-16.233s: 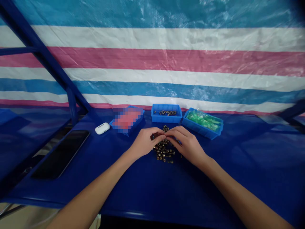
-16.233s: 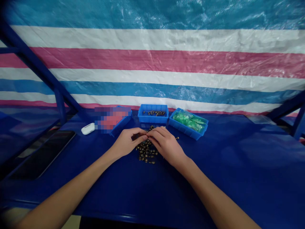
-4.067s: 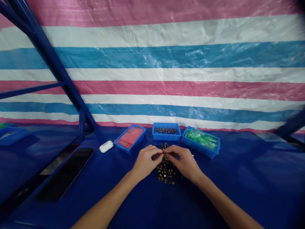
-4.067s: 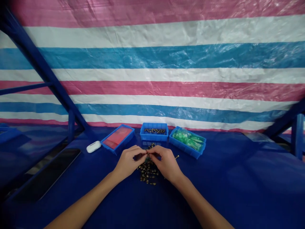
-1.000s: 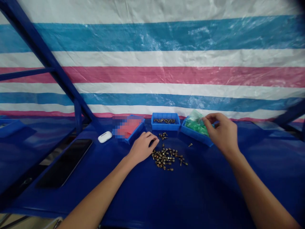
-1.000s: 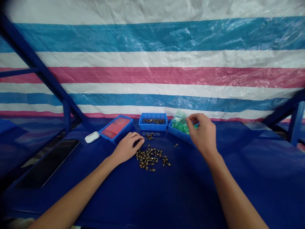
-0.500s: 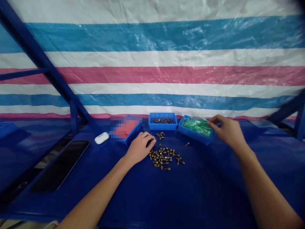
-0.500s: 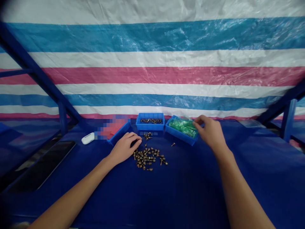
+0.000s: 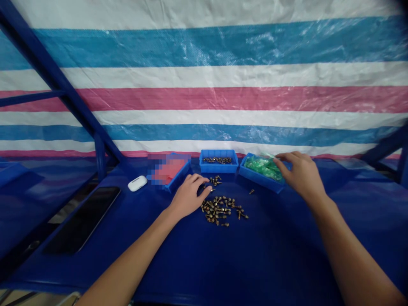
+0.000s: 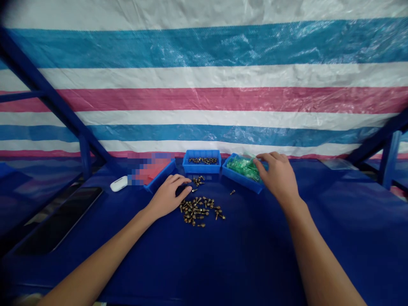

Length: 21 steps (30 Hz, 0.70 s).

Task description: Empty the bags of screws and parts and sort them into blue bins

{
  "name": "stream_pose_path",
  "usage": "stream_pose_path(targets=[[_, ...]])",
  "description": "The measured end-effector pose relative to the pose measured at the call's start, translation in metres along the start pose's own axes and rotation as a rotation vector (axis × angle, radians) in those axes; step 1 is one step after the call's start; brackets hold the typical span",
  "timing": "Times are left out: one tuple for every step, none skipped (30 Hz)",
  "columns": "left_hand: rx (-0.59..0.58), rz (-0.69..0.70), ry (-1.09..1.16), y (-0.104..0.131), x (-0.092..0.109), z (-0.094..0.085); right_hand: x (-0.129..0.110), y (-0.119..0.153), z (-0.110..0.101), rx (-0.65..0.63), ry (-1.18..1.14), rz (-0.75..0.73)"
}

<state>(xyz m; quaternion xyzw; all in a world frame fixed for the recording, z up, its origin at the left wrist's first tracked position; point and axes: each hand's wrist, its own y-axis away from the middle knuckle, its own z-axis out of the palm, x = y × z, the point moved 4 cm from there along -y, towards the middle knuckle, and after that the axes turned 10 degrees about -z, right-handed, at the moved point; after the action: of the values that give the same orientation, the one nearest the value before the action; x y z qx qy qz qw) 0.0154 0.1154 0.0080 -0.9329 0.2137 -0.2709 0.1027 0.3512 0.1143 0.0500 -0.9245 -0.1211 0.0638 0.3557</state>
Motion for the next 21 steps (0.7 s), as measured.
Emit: stream_pose_path(targets=[[-0.010, 0.009, 0.010, 0.000, 0.002, -0.001, -0.005, -0.001, -0.001, 0.000, 0.027, -0.018], [-0.028, 0.022, 0.020, 0.001, 0.005, -0.001, -0.011, -0.002, -0.004, 0.006, 0.062, -0.026], [-0.052, 0.032, 0.027, 0.001, 0.007, -0.001, -0.018, -0.004, -0.008, 0.030, 0.098, -0.018], [-0.084, 0.039, 0.032, 0.002, 0.009, -0.001, -0.026, -0.005, -0.014, 0.054, 0.125, -0.006], [-0.122, 0.041, 0.032, 0.002, 0.010, 0.000, -0.034, -0.007, -0.020, 0.067, 0.133, 0.003], [-0.164, 0.042, 0.030, 0.003, 0.011, 0.002, -0.044, -0.009, -0.024, 0.049, 0.111, 0.000], [-0.207, 0.043, 0.025, 0.004, 0.011, 0.003, -0.054, -0.010, -0.024, -0.041, 0.045, -0.036], [-0.247, 0.044, 0.020, 0.005, 0.012, 0.005, -0.065, -0.009, -0.021, -0.168, -0.041, -0.083], [-0.281, 0.043, 0.014, 0.006, 0.012, 0.006, -0.074, -0.007, -0.015, -0.306, -0.107, -0.119], [-0.310, 0.041, 0.010, 0.006, 0.012, 0.007, -0.081, -0.002, -0.008, -0.436, -0.141, -0.139], [-0.335, 0.037, 0.006, 0.007, 0.011, 0.007, -0.086, 0.003, 0.000, -0.543, -0.138, -0.141], [-0.358, 0.033, 0.003, 0.008, 0.011, 0.008, -0.088, 0.008, 0.008, -0.623, -0.108, -0.131], [-0.381, 0.030, 0.002, 0.008, 0.010, 0.009, -0.089, 0.013, 0.016, -0.676, -0.071, -0.120], [-0.404, 0.031, 0.002, 0.009, 0.010, 0.009, -0.091, 0.017, 0.024, -0.708, -0.051, -0.116], [-0.426, 0.037, 0.003, 0.009, 0.010, 0.010, -0.093, 0.020, 0.031, -0.723, -0.055, -0.122], [-0.447, 0.046, 0.003, 0.009, 0.010, 0.010, -0.096, 0.021, 0.036, -0.725, -0.083, -0.133], [-0.465, 0.057, 0.004, 0.010, 0.010, 0.010, -0.100, 0.021, 0.039, -0.715, -0.129, -0.146], [-0.482, 0.069, 0.007, 0.010, 0.010, 0.010, -0.106, 0.020, 0.041, -0.699, -0.189, -0.162], [-0.497, 0.080, 0.010, 0.010, 0.010, 0.009, -0.112, 0.018, 0.042, -0.681, -0.261, -0.182], [-0.507, 0.089, 0.016, 0.011, 0.011, 0.009, -0.119, 0.016, 0.041, -0.661, -0.337, -0.205], [-0.516, 0.094, 0.021, 0.011, 0.011, 0.008, -0.126, 0.015, 0.039, -0.639, -0.413, -0.226]])
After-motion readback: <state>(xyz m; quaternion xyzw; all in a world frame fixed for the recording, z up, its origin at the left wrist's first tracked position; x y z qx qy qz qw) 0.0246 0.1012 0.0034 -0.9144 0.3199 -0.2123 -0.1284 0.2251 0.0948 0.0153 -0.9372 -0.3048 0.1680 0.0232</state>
